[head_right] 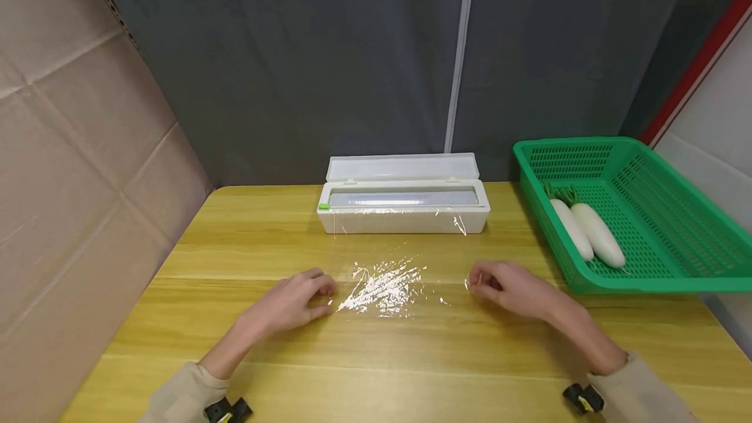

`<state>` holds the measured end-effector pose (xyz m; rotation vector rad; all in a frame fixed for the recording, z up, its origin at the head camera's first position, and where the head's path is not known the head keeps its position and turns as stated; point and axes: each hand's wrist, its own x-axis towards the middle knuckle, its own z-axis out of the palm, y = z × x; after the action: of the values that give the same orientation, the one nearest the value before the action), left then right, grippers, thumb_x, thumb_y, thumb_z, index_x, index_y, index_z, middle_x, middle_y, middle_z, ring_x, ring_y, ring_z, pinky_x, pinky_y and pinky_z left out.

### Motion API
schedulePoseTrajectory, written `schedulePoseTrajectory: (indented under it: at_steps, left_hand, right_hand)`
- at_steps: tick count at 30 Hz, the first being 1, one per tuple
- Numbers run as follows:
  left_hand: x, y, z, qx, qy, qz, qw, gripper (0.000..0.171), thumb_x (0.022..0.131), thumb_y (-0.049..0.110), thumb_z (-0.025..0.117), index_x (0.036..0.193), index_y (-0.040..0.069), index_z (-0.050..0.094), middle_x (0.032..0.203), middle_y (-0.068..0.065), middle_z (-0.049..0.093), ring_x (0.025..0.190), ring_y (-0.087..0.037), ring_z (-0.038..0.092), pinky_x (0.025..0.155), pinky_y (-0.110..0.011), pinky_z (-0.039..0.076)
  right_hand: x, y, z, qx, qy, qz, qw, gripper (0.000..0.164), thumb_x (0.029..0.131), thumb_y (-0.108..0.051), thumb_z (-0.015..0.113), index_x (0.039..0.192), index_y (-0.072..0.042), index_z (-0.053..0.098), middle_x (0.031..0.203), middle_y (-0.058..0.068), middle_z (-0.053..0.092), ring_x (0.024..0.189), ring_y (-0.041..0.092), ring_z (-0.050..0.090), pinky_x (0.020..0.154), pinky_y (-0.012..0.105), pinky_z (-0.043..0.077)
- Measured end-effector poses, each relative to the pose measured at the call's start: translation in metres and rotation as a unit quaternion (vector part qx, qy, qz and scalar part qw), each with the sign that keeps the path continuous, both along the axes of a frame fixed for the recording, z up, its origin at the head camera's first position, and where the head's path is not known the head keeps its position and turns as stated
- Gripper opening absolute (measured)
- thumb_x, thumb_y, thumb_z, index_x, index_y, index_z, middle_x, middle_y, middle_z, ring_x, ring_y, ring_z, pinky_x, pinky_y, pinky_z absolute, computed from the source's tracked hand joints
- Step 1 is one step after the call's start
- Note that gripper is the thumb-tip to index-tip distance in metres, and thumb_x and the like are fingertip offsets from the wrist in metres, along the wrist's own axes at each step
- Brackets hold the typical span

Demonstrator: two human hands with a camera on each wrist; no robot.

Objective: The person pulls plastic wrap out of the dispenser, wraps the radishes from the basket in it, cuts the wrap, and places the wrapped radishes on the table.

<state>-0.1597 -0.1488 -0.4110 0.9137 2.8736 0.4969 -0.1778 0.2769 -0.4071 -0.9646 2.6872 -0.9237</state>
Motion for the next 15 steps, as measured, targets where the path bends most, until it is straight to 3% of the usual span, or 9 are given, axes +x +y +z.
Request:
schedulePoseTrajectory:
  at_steps: [9,15]
  left_hand:
    - [-0.002,-0.002,0.002,0.0,-0.027,0.005,0.9996,0.032,0.089,0.022,0.079,0.116,0.01,0.067,0.101,0.0,0.055,0.079,-0.012,0.049,0.068,-0.03,0.049]
    - [-0.004,-0.004,0.001,0.007,-0.039,0.001,0.9992,0.033,0.09,0.021,0.078,0.118,0.01,0.065,0.102,-0.001,0.055,0.08,-0.013,0.049,0.07,-0.031,0.049]
  right_hand:
    - [-0.005,0.006,0.024,0.003,0.034,-0.054,0.998,0.005,0.099,-0.01,0.065,0.104,-0.007,0.065,0.084,-0.005,0.065,0.072,0.008,0.058,0.061,0.025,0.049]
    - [-0.011,0.01,0.036,0.002,0.074,-0.077,0.994,0.006,0.098,-0.01,0.067,0.103,-0.008,0.067,0.084,-0.005,0.066,0.07,0.004,0.054,0.059,0.024,0.047]
